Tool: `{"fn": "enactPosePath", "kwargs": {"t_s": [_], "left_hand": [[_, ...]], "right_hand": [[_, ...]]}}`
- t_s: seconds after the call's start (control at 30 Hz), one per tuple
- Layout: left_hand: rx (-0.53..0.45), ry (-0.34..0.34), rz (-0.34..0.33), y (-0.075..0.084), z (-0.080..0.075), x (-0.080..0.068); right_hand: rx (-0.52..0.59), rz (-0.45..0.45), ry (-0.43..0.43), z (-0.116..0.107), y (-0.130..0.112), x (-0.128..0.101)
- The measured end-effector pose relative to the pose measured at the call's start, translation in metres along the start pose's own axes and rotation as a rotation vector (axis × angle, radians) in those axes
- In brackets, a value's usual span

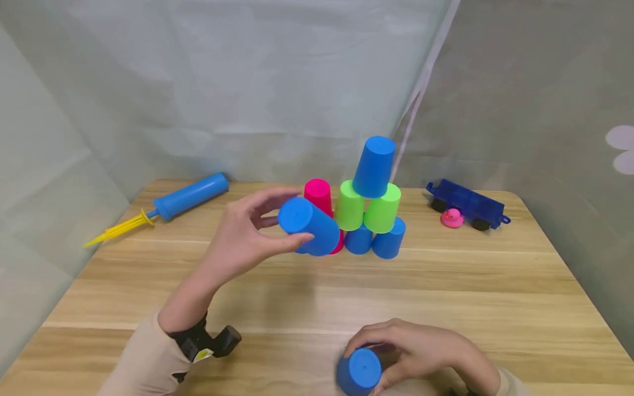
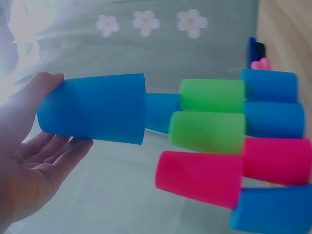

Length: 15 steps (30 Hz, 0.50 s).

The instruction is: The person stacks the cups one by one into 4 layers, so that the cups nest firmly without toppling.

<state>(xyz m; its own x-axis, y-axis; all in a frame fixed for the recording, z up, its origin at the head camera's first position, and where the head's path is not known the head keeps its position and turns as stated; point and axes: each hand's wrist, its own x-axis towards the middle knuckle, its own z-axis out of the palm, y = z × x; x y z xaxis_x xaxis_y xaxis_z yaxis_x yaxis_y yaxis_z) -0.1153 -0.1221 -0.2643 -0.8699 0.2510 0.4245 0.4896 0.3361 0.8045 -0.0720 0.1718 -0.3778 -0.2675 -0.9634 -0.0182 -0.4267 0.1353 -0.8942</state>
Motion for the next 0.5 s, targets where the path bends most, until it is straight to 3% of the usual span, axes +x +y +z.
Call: {"fn": "enactPosePath", "kwargs": {"t_s": [0.27, 0.5], "left_hand": [[-0.131, 0.125, -0.062, 0.008, 0.000, 0.049], [-0.142, 0.090, -0.098, 0.000, 0.012, 0.084]], "right_hand": [[-0.014, -0.006, 0.005, 0.000, -0.001, 0.000], [-0.040, -0.023, 0.007, 0.000, 0.000, 0.000]]}}
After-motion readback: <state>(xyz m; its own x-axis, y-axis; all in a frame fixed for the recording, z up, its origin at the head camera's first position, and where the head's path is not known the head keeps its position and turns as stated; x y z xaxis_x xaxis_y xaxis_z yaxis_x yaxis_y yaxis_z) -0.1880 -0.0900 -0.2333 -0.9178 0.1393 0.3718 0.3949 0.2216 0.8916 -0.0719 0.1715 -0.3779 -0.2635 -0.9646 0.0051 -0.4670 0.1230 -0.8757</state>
